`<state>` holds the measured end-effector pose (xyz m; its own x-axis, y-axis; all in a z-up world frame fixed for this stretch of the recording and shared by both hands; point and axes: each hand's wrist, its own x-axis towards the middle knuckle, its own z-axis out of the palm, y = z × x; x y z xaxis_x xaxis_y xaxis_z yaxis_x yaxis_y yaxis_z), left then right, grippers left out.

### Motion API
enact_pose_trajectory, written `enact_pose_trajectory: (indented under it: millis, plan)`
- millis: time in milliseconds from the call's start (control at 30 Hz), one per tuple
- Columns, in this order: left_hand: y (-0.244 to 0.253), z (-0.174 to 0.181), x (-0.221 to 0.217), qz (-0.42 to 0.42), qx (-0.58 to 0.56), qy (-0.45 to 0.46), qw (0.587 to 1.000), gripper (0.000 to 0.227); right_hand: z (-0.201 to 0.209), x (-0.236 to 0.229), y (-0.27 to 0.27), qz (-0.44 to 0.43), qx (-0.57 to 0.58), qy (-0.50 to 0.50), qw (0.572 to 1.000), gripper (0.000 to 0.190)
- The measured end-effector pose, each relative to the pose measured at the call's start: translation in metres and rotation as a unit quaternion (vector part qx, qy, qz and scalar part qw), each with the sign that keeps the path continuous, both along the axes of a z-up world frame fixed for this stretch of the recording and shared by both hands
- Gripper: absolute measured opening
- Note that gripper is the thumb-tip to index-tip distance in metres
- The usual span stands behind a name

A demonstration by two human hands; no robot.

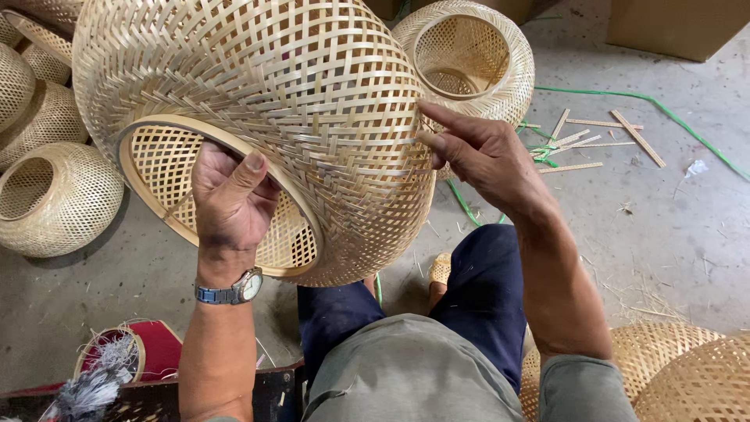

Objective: The person is weaving a large bamboo basket, using a red-handled tool to tuck and secure the woven strips along the rim. The person rotates the basket to access different sections of the rim, ensuring the weave is tight and even.

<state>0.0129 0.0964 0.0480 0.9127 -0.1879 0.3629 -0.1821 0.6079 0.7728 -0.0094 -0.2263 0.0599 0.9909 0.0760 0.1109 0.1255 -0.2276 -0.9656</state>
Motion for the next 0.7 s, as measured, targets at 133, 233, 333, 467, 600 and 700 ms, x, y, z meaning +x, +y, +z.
enact_pose_trajectory:
  millis: [133,233,333,467,600,700]
  plan:
    - [-0.004,0.001,0.0,-0.002,-0.013,0.015,1.0,0.03,-0.017,0.003,0.006,0.015,0.03,-0.134,0.99,0.039]
    - [-0.008,0.001,0.001,0.004,-0.014,0.006,1.0,0.03,-0.032,0.005,0.01,-0.045,-0.011,-0.202,0.978,0.037]
    - [-0.01,0.001,0.003,-0.004,-0.017,0.0,1.0,0.028,-0.047,0.011,0.006,-0.129,-0.074,-0.232,0.961,0.035]
    - [-0.011,-0.004,0.004,-0.005,-0.019,0.0,1.0,0.028,-0.066,0.03,-0.012,-0.194,0.003,-0.21,0.958,0.035]
    - [-0.013,-0.004,0.003,-0.002,-0.012,0.008,1.0,0.029,-0.082,0.031,-0.018,-0.156,0.113,-0.137,0.972,0.035]
    - [-0.016,-0.001,0.001,0.001,-0.011,0.017,1.0,0.029,-0.077,0.018,-0.016,-0.091,0.164,-0.113,0.976,0.037]
